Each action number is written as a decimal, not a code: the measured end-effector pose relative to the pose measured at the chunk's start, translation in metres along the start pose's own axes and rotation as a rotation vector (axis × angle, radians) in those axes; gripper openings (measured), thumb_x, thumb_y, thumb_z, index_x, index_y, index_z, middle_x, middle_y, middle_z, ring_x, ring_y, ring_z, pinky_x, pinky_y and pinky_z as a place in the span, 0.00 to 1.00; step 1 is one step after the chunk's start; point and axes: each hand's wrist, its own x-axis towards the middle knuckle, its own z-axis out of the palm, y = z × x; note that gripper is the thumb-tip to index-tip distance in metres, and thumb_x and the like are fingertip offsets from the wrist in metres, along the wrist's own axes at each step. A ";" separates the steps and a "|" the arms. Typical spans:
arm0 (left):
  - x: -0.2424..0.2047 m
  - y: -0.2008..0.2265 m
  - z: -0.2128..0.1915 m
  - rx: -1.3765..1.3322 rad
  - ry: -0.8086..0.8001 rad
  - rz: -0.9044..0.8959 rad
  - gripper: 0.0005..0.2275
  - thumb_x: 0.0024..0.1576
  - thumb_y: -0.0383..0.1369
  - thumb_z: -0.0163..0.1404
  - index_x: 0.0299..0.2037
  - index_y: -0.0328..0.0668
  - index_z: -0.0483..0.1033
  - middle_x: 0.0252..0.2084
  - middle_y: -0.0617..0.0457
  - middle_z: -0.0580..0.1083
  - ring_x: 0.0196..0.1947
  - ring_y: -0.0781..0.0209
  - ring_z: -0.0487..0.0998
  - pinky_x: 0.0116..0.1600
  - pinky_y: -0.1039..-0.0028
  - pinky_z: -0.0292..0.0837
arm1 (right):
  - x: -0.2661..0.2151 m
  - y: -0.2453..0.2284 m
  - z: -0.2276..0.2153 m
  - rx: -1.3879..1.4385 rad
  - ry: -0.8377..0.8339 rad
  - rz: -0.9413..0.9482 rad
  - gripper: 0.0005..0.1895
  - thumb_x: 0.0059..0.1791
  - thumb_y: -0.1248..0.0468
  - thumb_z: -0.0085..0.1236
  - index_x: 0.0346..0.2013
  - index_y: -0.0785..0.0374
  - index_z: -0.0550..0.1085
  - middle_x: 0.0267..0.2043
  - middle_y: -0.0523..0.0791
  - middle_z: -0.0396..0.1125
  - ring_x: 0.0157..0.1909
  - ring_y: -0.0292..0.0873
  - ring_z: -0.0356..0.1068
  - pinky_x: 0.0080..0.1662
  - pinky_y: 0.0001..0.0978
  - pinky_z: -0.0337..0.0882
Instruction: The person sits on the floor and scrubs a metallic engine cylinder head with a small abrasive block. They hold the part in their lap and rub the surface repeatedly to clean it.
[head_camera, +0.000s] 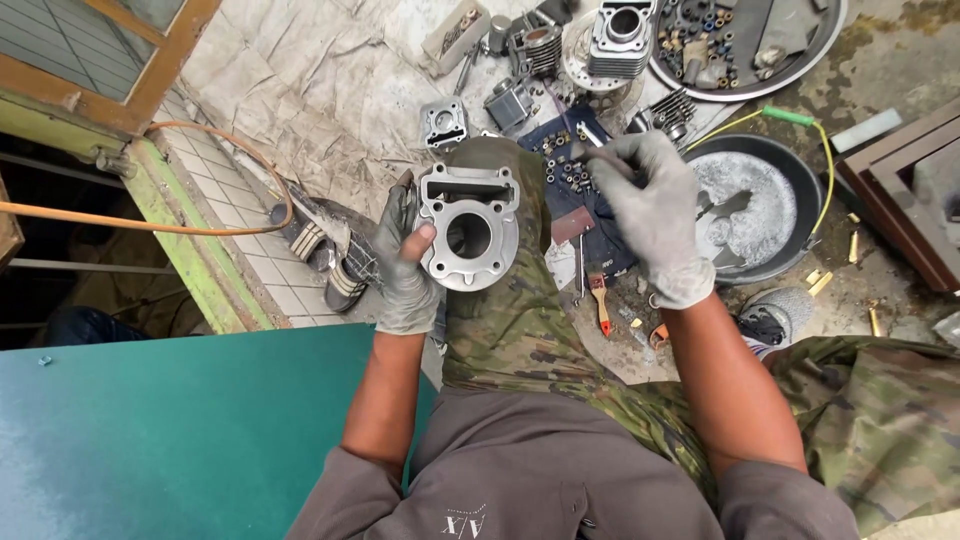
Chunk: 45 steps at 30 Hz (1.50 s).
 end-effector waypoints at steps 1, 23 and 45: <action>0.003 -0.010 -0.002 -0.045 0.076 -0.012 0.34 0.50 0.34 0.59 0.68 0.32 0.63 0.57 0.39 0.75 0.53 0.51 0.78 0.54 0.63 0.80 | -0.003 -0.001 0.002 0.007 -0.003 -0.145 0.07 0.48 0.67 0.65 0.40 0.56 0.81 0.38 0.46 0.73 0.42 0.39 0.71 0.48 0.29 0.69; 0.046 -0.062 0.024 -0.398 0.518 -0.068 0.22 0.55 0.35 0.54 0.61 0.43 0.73 0.51 0.40 0.78 0.45 0.44 0.83 0.47 0.56 0.85 | -0.006 -0.021 0.047 -0.312 0.009 -0.735 0.07 0.52 0.68 0.62 0.44 0.57 0.82 0.49 0.44 0.78 0.56 0.52 0.74 0.56 0.42 0.71; 0.021 -0.051 0.013 0.791 0.048 0.586 0.31 0.65 0.48 0.40 0.65 0.23 0.59 0.72 0.30 0.58 0.74 0.28 0.53 0.76 0.42 0.45 | -0.008 0.031 0.070 -0.528 -0.196 -0.551 0.17 0.52 0.63 0.58 0.56 0.56 0.78 0.56 0.51 0.71 0.60 0.62 0.69 0.53 0.53 0.72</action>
